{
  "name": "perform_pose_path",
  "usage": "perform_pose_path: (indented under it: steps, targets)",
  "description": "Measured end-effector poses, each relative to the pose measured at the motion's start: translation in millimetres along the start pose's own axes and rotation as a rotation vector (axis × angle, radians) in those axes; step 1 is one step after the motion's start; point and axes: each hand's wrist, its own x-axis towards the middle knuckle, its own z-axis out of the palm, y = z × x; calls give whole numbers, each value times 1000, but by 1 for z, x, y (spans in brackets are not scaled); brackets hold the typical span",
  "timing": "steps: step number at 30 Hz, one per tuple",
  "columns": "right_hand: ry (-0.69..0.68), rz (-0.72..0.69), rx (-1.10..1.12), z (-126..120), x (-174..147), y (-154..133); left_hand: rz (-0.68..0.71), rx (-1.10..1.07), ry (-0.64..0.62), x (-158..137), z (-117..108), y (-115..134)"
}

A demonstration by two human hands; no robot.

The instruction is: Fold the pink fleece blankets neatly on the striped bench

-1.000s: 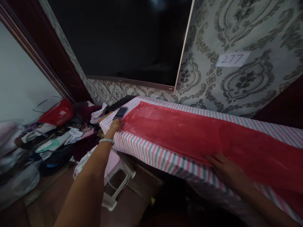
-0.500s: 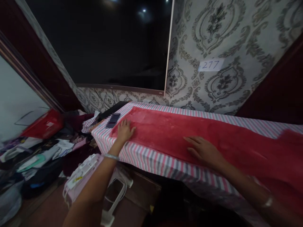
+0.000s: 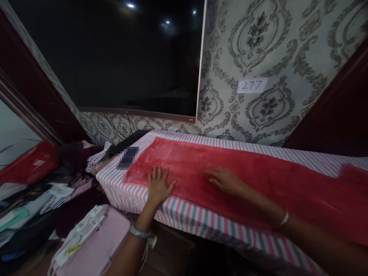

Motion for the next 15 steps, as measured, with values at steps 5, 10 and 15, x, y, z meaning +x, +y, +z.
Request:
perform_pose_path:
  steps: [5,10,15]
  targets:
    - [21,58,-81,-1,85,13,2,-21,12,0,-2,0]
    - [-25,165,-147,17,142,35,16,-60,33,-3,5,-4]
    - [-46,176,-147,34,159,60,22,-91,77,-6,13,-7]
